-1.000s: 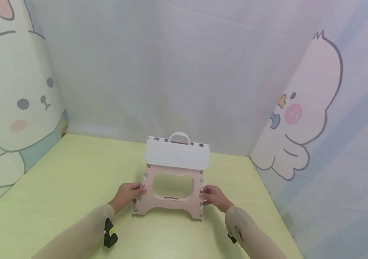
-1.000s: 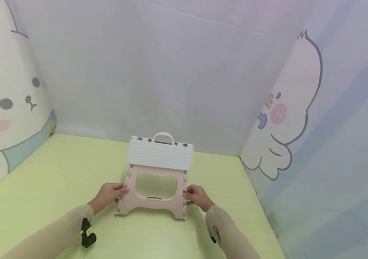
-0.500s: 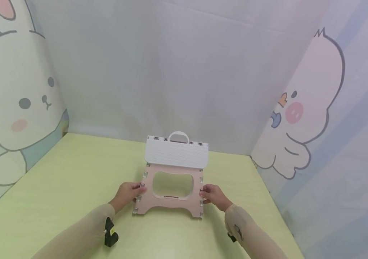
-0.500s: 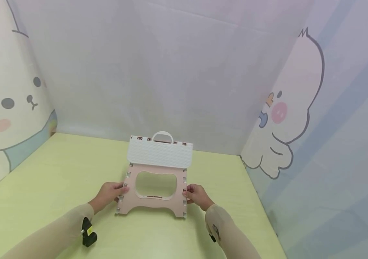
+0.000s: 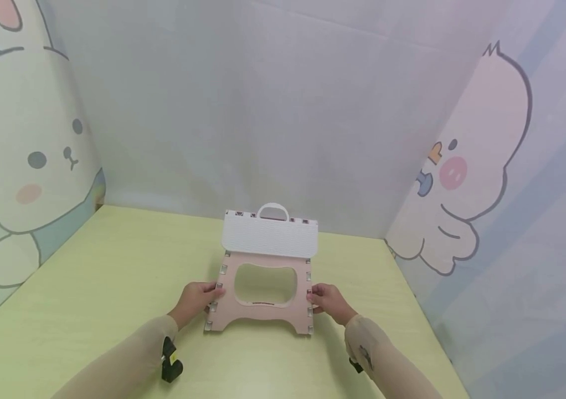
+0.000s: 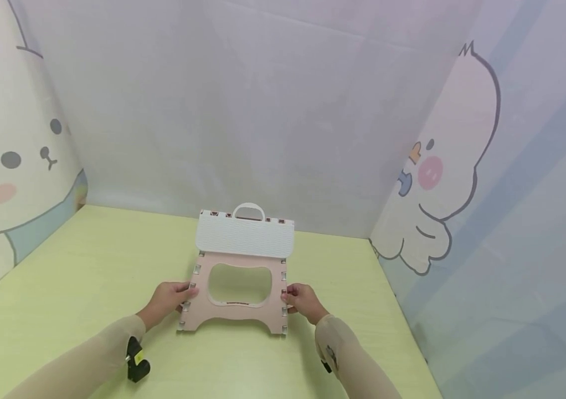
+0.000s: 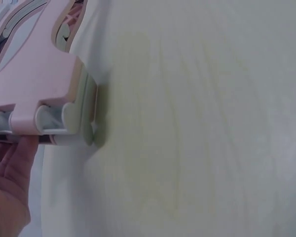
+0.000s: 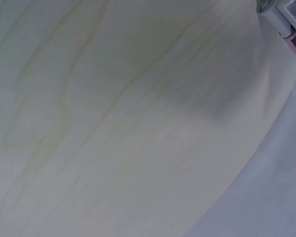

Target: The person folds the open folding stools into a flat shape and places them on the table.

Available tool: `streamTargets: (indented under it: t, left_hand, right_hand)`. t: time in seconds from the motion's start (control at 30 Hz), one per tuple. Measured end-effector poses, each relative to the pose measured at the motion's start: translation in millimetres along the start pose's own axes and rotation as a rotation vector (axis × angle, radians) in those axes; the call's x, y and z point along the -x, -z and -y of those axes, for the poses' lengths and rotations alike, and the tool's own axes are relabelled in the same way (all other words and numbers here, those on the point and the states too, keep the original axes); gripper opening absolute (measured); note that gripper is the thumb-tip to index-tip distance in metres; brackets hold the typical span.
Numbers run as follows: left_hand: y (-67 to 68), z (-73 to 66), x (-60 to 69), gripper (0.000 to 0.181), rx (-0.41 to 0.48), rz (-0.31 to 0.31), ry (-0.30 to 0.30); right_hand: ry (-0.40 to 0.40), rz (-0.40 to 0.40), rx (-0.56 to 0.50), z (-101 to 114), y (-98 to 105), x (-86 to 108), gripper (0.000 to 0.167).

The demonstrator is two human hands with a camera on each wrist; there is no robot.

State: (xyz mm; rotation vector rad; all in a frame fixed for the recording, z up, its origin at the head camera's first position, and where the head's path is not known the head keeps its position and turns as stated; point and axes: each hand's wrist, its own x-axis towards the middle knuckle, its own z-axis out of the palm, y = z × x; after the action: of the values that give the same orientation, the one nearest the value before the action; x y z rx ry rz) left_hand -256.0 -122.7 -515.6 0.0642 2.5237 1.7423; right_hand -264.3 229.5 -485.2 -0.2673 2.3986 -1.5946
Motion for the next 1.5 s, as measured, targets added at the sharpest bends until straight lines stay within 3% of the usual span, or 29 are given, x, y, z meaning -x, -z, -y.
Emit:
streamTargets:
  t: [1.13, 1.5]
  left_hand:
    - [0.7, 7.1, 3.3, 0.038, 0.009, -0.014, 0.006]
    - [0.9, 9.4, 2.6, 0.037, 0.005, -0.021, -0.023]
  right_hand:
    - [-0.020, -0.007, 0.005, -5.8, -7.7, -2.2, 0.024]
    - [-0.010, 0.002, 0.012, -8.5, -7.3, -5.4, 0.027]
